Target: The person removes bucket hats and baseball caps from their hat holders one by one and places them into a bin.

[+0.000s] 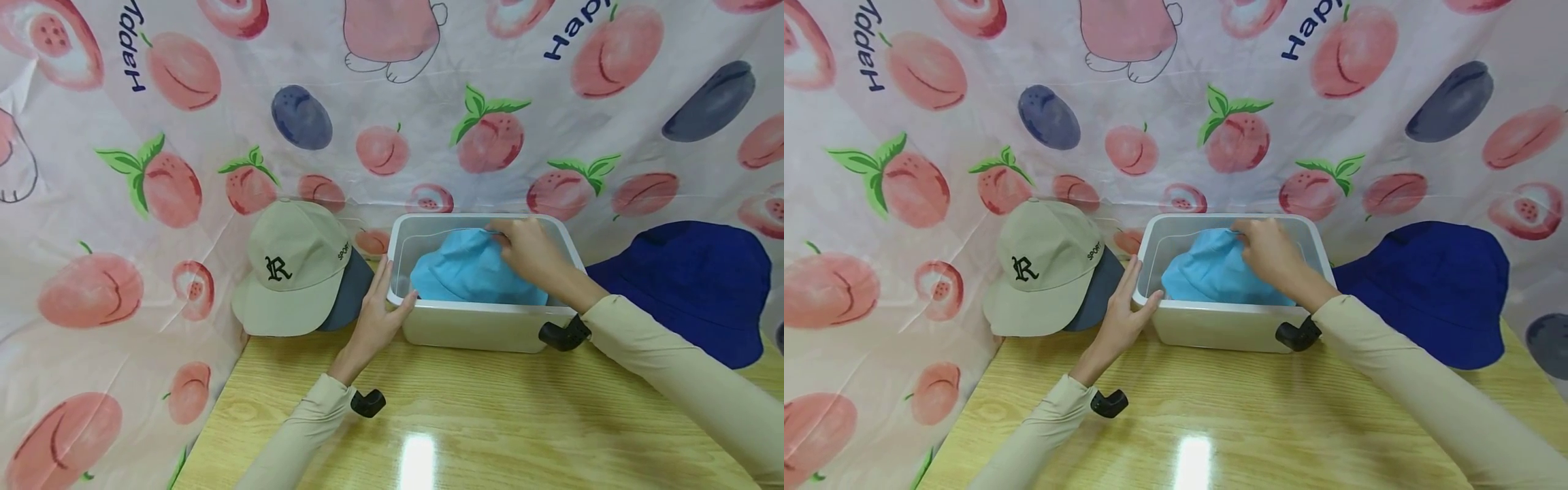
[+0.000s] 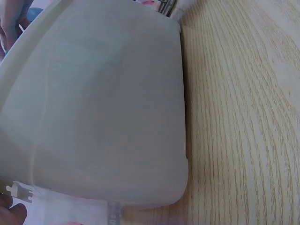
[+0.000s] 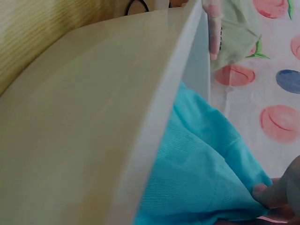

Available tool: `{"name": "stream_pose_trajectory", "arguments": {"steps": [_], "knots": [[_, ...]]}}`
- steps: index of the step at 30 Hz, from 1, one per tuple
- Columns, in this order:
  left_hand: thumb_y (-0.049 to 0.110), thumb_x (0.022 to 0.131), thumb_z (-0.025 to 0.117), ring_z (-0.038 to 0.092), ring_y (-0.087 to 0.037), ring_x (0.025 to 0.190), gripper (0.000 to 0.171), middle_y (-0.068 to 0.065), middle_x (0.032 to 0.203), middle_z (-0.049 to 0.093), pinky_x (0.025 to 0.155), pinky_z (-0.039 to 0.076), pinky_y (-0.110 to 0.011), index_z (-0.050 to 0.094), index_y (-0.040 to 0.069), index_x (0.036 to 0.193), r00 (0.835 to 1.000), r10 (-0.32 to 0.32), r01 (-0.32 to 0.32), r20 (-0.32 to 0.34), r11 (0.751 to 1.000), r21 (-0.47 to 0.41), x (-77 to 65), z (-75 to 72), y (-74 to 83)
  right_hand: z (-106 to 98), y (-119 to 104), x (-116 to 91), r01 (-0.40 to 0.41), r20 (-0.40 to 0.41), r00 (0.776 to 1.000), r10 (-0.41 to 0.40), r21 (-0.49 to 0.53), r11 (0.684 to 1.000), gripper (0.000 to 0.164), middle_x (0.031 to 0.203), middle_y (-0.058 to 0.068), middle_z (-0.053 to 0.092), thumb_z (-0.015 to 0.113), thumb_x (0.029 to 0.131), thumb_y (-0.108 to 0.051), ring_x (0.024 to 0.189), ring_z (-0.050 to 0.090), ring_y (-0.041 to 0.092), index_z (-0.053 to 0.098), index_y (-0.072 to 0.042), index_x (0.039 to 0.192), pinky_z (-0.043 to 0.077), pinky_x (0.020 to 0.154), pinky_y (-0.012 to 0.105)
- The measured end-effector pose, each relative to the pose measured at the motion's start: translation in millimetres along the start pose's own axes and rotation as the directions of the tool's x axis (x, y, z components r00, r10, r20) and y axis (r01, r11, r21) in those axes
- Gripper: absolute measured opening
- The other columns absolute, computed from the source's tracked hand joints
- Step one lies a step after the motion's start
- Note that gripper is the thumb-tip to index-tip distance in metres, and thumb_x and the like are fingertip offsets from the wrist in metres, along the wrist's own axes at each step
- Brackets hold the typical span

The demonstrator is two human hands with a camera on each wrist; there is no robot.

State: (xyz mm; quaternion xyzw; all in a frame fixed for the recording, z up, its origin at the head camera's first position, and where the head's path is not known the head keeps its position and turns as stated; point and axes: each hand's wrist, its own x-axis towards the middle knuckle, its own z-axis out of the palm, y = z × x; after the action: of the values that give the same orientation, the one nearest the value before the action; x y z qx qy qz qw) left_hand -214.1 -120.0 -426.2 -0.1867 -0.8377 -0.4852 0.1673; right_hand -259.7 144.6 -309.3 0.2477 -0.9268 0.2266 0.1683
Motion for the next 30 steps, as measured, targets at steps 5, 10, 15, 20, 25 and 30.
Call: {"name": "stream_pose_trajectory", "arguments": {"steps": [5,10,15,20,25,30], "knots": [[0.043,0.093,0.057,0.014,-0.016,0.142,0.079,0.002,0.157,0.008,0.109,0.025,-0.046,0.021,0.003,0.15,1.0,0.001,-0.001,-0.003,1.0,-0.001,-1.9,1.5,1.1,10,2,-1,-0.009,0.095,0.995,0.008,0.004,1.0,0.023,0.103,0.026,0.066,0.056,0.09,0.003,0.082,0.064,0.034,0.067,0.005,0.11,0.051,0.067,0.047],[0.043,0.092,0.057,0.014,-0.016,0.142,0.079,0.002,0.157,0.009,0.109,0.025,-0.046,0.021,0.003,0.15,1.0,0.003,-0.003,-0.014,1.0,0.004,-4.3,2.5,2.2,20,1,-6,0.025,0.163,0.986,-0.024,-0.003,1.0,0.026,0.105,0.026,0.065,0.06,0.09,-0.001,0.072,0.061,0.029,0.065,0.006,0.114,0.048,0.065,0.042],[0.043,0.092,0.057,0.015,-0.017,0.142,0.079,0.001,0.157,0.009,0.108,0.025,-0.047,0.021,0.003,0.15,1.0,0.011,-0.011,-0.018,1.0,0.006,-5.8,3.3,3.3,25,-1,-12,0.052,0.216,0.974,-0.061,0.049,0.997,0.03,0.102,0.027,0.065,0.062,0.089,-0.001,0.043,0.034,0.012,0.061,0.009,0.117,0.033,0.048,0.031],[0.044,0.092,0.057,0.014,-0.016,0.142,0.079,0.002,0.157,0.009,0.109,0.024,-0.047,0.021,0.004,0.15,1.0,0.007,-0.007,-0.018,1.0,-0.001,-5.3,4.0,3.5,23,0,-15,0.062,0.209,0.975,-0.073,0.056,0.996,0.031,0.099,0.025,0.066,0.064,0.089,-0.003,0.04,0.03,0.01,0.061,0.008,0.117,0.029,0.045,0.027],[0.044,0.092,0.057,0.015,-0.016,0.141,0.079,0.002,0.157,0.009,0.109,0.024,-0.047,0.021,0.005,0.15,1.0,0.005,-0.005,-0.021,1.0,0.005,-4.8,4.4,3.4,16,4,-16,0.077,0.207,0.975,-0.08,0.025,0.997,0.033,0.088,0.018,0.067,0.067,0.088,-0.01,0.044,0.039,0.011,0.062,0.004,0.117,0.032,0.046,0.028],[0.044,0.092,0.057,0.016,-0.017,0.141,0.078,0.002,0.157,0.01,0.108,0.025,-0.047,0.022,0.005,0.15,1.0,0.0,0.001,-0.026,1.0,0.01,-4.0,4.6,3.1,8,8,-17,0.106,0.187,0.977,-0.101,-0.021,0.994,0.034,0.091,0.018,0.069,0.069,0.087,-0.016,0.059,0.059,0.019,0.064,0.001,0.117,0.044,0.049,0.032]]}}
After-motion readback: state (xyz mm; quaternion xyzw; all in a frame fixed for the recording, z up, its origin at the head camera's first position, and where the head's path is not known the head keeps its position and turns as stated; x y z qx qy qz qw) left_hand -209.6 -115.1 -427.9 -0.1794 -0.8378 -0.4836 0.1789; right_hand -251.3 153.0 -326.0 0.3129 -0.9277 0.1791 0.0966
